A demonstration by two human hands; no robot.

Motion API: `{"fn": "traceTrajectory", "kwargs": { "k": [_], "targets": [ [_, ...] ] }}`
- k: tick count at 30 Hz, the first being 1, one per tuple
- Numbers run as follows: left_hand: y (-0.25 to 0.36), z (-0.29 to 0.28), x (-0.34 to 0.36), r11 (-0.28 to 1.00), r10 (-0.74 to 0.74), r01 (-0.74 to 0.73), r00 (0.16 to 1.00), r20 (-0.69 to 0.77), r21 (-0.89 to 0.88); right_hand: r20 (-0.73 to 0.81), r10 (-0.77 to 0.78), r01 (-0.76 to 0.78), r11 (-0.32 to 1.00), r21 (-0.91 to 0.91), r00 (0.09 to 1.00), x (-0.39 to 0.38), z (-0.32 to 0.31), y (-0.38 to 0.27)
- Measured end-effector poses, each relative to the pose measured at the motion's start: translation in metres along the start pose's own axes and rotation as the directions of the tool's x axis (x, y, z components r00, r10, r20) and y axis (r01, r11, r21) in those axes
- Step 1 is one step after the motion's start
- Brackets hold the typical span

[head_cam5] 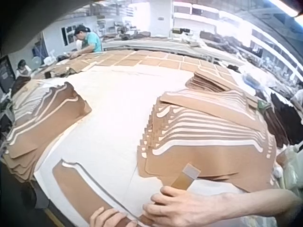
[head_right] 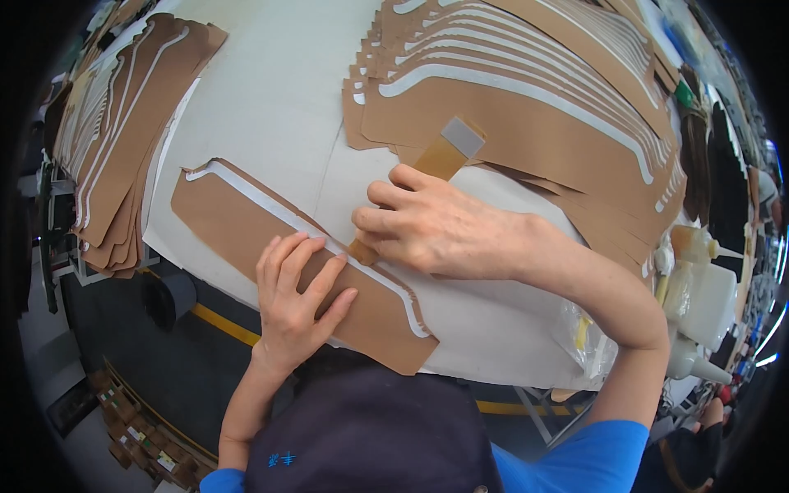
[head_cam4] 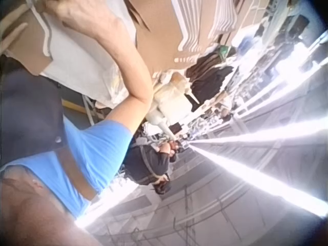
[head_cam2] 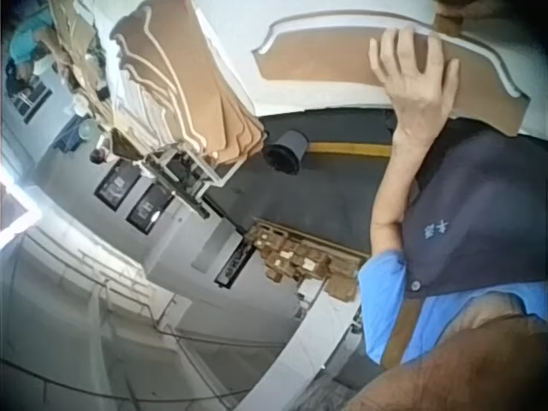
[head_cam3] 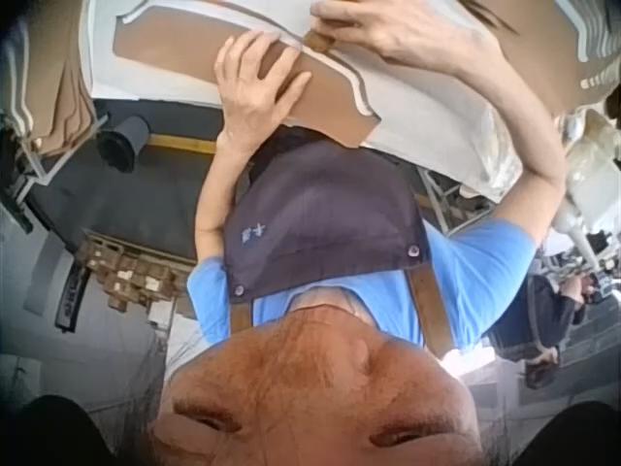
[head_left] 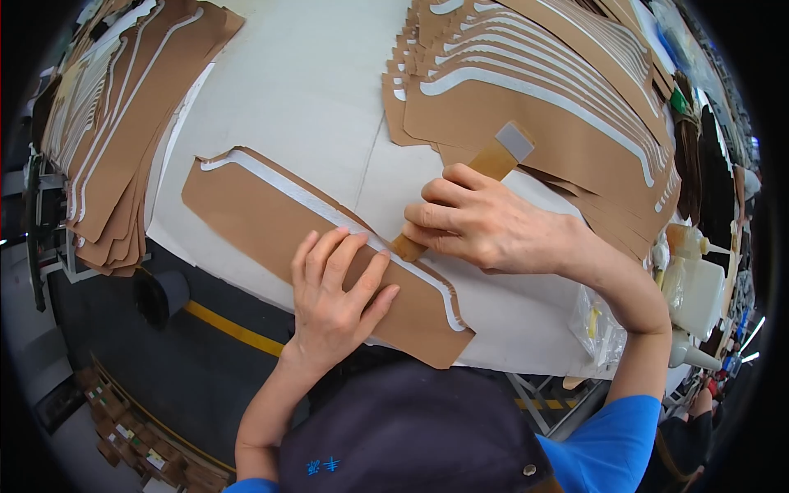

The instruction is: Folding and pressing the edges of leather pieces using a hand tool and adhesive strips.

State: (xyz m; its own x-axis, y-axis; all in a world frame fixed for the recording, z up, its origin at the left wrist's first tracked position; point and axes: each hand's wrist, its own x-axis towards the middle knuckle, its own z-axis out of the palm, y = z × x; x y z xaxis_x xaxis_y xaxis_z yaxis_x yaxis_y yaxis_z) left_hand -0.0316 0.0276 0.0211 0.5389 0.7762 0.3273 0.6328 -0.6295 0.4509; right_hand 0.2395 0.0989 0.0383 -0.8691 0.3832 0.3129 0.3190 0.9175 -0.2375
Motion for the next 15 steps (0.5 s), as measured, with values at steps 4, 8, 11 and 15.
{"fn": "traceTrajectory", "kwargs": {
  "k": [4, 8, 11, 15],
  "targets": [
    [-0.01, -0.003, 0.001, 0.998, 0.027, -0.027, 1.0, -0.004, 0.05, 0.001, -0.007, 0.007, 1.0, -0.001, 1.0, 0.013, 0.003, 0.007],
    [-0.026, 0.0, -0.002, 0.999, -0.034, 0.034, 0.997, -0.068, -0.004, 0.004, -0.037, 0.037, 0.999, -0.017, 0.999, 0.028, 0.005, 0.017],
    [-0.032, -0.006, 0.002, 0.998, -0.069, 0.069, 0.995, -0.077, -0.006, 0.02, -0.032, 0.032, 0.999, -0.017, 0.999, 0.037, 0.007, 0.023],
    [-0.038, -0.019, 0.009, 0.996, -0.022, 0.026, 0.999, -0.046, 0.087, 0.066, -0.041, 0.042, 0.999, -0.013, 0.997, 0.052, 0.004, 0.031]
  ]
}}
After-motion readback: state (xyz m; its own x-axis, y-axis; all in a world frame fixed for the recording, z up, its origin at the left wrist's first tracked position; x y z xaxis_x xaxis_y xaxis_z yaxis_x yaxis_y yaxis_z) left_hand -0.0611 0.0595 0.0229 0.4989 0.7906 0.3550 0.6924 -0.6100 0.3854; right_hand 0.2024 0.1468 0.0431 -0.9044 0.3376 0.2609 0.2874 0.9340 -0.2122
